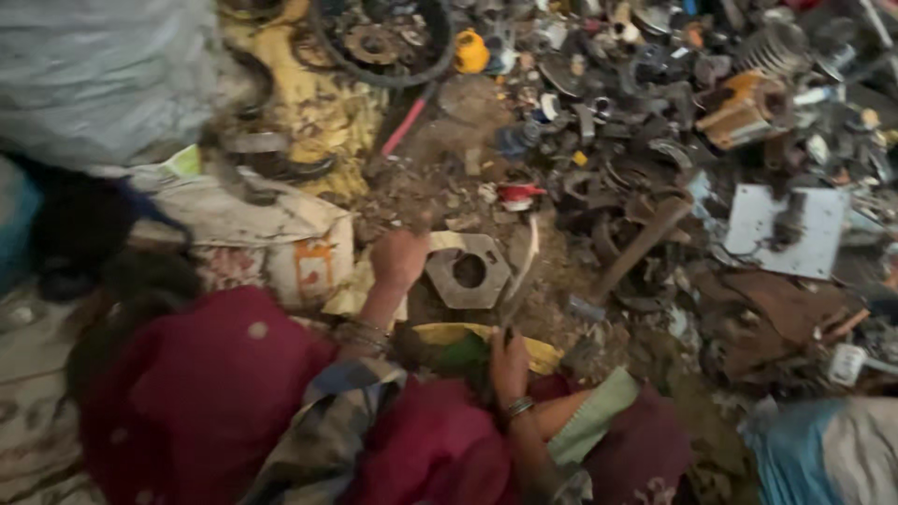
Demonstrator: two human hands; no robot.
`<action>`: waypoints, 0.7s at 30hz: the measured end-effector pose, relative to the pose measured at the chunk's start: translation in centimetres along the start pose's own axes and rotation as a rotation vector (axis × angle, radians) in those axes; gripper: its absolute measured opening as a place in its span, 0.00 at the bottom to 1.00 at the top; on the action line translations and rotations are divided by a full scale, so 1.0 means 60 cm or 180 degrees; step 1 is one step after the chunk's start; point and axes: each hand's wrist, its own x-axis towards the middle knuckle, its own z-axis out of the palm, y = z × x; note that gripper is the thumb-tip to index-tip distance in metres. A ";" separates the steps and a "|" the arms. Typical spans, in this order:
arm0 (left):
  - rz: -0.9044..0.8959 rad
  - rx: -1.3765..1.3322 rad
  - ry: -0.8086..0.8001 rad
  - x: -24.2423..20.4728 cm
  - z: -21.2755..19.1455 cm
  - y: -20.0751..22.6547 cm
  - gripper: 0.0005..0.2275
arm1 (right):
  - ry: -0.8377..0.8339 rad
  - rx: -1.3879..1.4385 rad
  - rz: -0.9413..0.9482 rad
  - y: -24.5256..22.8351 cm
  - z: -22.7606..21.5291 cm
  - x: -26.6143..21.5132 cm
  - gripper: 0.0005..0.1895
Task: The person sits on the floor and repeatedly strikes a curved metal piece with a hammer to break it into smaller fragments. The person holds the metal piece with their left hand and uses a hammer with their right hand, working over a metal base plate.
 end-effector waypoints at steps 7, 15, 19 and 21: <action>-0.0229 -0.1090 0.1197 0.067 -0.040 -0.052 0.32 | 0.0441 -0.0487 -0.0202 -0.045 -0.035 -0.001 0.33; -0.0233 -0.2828 0.2153 0.022 -0.081 -0.066 0.26 | 0.0649 -0.0477 -0.0474 -0.049 -0.020 -0.003 0.32; -0.0012 -0.3075 0.2335 0.008 -0.074 -0.057 0.25 | 0.0435 -0.0592 -0.0403 -0.035 -0.015 -0.012 0.30; 0.0115 -0.3139 0.2367 -0.007 -0.074 -0.052 0.25 | 0.0442 -0.0589 -0.0595 -0.032 -0.015 -0.015 0.30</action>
